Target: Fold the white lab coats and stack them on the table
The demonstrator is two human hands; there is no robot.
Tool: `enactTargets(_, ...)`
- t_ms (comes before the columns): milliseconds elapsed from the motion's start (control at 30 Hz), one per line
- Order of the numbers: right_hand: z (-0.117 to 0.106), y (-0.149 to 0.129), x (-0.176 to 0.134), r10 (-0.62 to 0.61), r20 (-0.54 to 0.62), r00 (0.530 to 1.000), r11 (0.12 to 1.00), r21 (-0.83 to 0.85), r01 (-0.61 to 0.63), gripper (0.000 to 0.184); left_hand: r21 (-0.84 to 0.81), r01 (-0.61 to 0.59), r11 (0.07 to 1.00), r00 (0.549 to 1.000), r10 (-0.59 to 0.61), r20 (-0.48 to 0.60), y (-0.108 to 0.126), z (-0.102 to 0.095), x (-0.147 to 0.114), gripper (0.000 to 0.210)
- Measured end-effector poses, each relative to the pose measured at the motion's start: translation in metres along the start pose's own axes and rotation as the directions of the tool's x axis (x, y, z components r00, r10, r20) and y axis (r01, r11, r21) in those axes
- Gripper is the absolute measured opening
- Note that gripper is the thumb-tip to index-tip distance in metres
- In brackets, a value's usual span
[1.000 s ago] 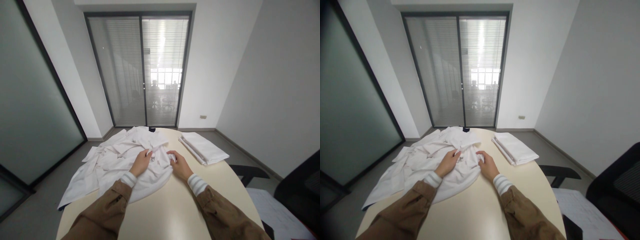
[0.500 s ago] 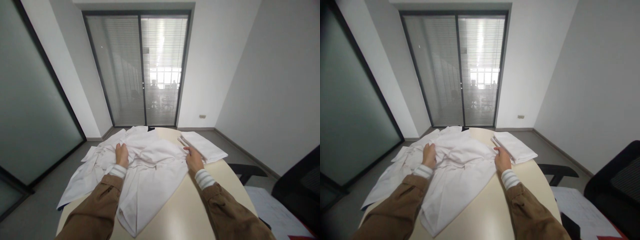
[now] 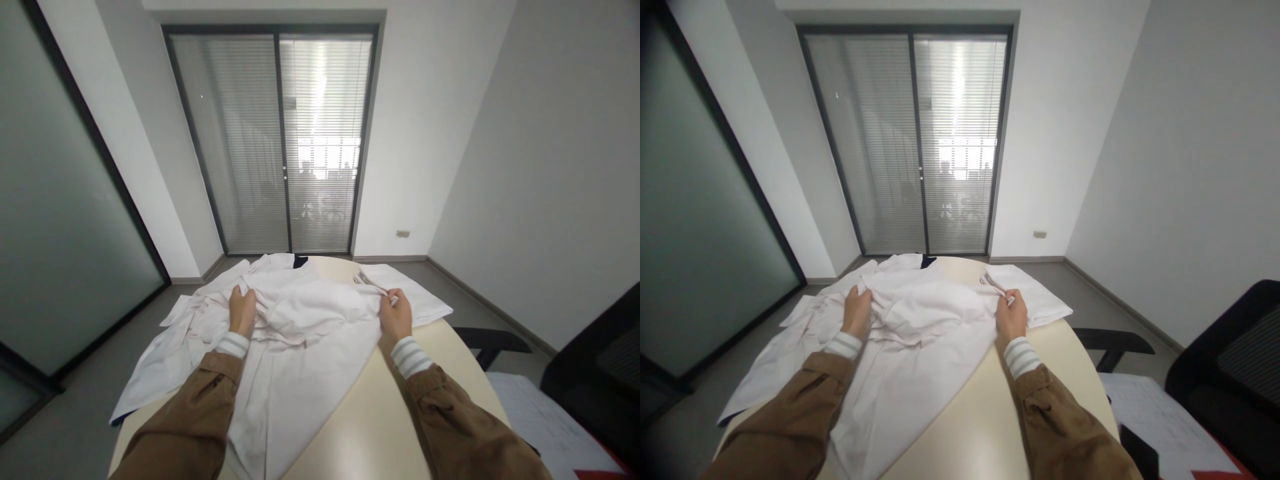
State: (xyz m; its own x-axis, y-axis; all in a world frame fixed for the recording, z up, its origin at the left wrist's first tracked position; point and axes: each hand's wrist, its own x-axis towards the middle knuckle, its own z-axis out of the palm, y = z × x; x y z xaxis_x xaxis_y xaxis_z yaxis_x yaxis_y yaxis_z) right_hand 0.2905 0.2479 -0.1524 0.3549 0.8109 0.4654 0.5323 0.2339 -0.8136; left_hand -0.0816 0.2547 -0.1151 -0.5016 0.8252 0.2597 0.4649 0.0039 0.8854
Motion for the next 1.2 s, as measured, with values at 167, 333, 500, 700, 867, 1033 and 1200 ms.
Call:
enactTargets(167,-0.012,-0.022,-0.001,-0.067,-0.193,0.979,0.979,0.174,0.101,0.01,0.133,0.001,0.991,0.992,-0.018,0.126,0.004,-0.009,0.003,0.038)
enactTargets(333,-0.001,-0.024,-0.015,-0.013,0.443,0.896,0.997,0.07,-0.021,0.035,0.37,-0.372,0.852,0.927,0.321,0.193,0.015,-0.004,-0.019,0.072)
enactTargets(500,0.014,-0.018,-0.022,0.154,0.591,0.792,0.987,-0.131,-0.095,0.05,0.466,-0.697,0.544,0.709,0.428,0.561,0.026,0.003,-0.042,0.056)
enactTargets(700,0.014,-0.03,-0.027,0.137,0.53,0.837,0.931,-0.356,0.074,0.024,0.565,-0.686,0.459,0.696,0.186,0.694,0.025,0.005,-0.054,0.058)
enactTargets(867,0.012,-0.039,-0.031,-0.013,0.549,0.836,0.933,-0.294,0.207,0.005,0.573,-0.671,0.47,0.696,0.134,0.705,0.028,0.004,-0.057,0.048)
enactTargets(1033,0.009,-0.048,-0.026,-0.167,0.265,0.95,0.963,-0.165,0.215,0.013,0.67,-0.56,0.487,0.783,0.049,0.62,0.028,0.006,-0.059,0.034)
enactTargets(1200,0.005,-0.051,-0.021,-0.327,-0.07,0.942,0.945,0.004,0.328,0.027,0.691,-0.483,0.538,0.816,-0.011,0.578,0.027,0.006,-0.058,0.039)
